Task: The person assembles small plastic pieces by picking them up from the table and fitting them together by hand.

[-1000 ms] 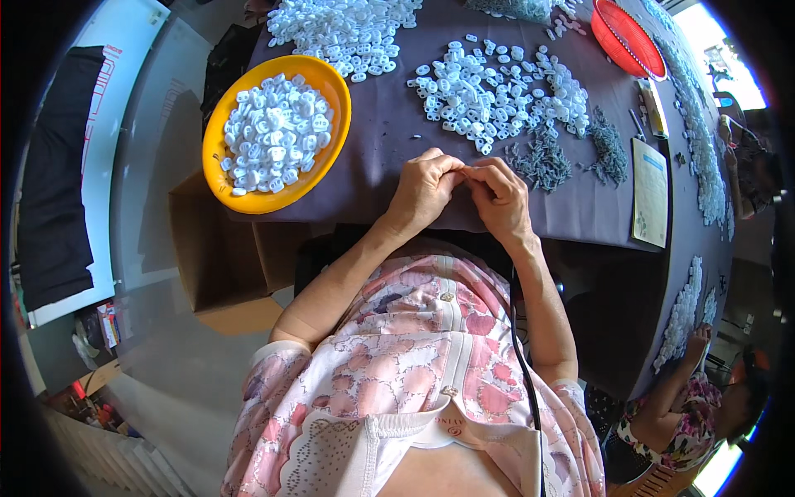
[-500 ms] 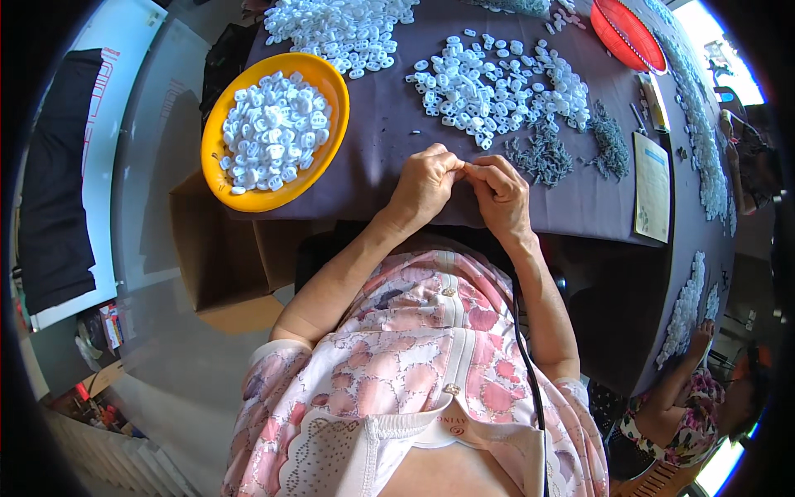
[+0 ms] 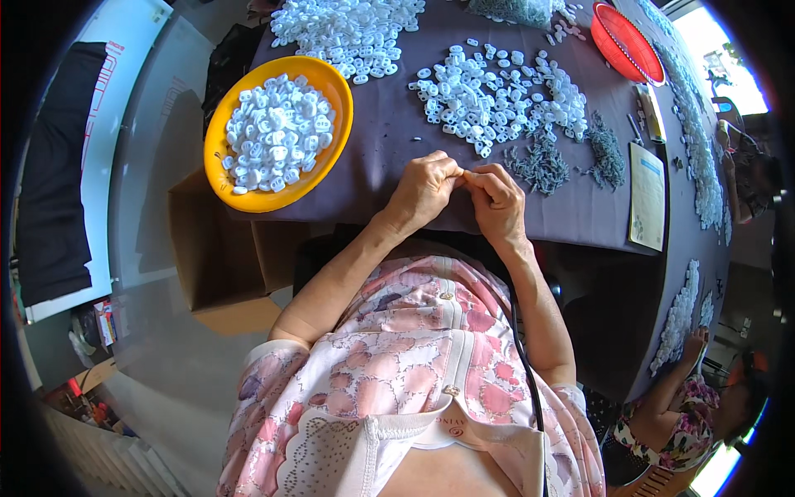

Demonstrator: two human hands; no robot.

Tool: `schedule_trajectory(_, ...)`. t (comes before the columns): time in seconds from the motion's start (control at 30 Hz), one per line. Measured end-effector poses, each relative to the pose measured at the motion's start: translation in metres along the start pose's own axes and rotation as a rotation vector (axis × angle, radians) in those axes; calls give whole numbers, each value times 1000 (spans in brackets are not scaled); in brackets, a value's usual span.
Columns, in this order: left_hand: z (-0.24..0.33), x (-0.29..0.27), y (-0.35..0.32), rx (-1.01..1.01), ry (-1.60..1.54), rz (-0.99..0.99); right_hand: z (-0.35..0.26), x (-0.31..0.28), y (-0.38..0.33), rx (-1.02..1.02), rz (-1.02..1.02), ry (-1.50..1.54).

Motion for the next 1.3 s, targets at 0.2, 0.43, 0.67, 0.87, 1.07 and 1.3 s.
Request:
schedule_trajectory(0.2, 3, -2, 3, -5, -12, -3, 2, 1, -2, -21, 10, -22)
schedule_trajectory(0.43, -1, 0, 6, -34, -62, -50, -2, 0, -2, -30, -7, -43)
schedule_trajectory(0.67, -1, 1, 6, 8, -4, -63, -1, 2, 0, -61, -15, -64)
schedule_trajectory(0.87, -7, 2, 6, -155, -107, -124, 3, 6, -3, -88, 8, -87)
schedule_trajectory(1.07, -10, 3, 3, -199, -184, -104, 11, 1, -2, 113, -7, 64)
schedule_trajectory(1.3, -11, 3, 3, -158, -151, -72, 8, 1, 0, 104, -10, 83)
Point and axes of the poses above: each hand's wrist, its own y-axis towards the middle knuckle, its own x-axis out of the palm, z = x × y, the point moved 7 cm from there along y, towards the middle knuckle, and after that the axes turned 2 degrees about y, right-handed, at the moved point
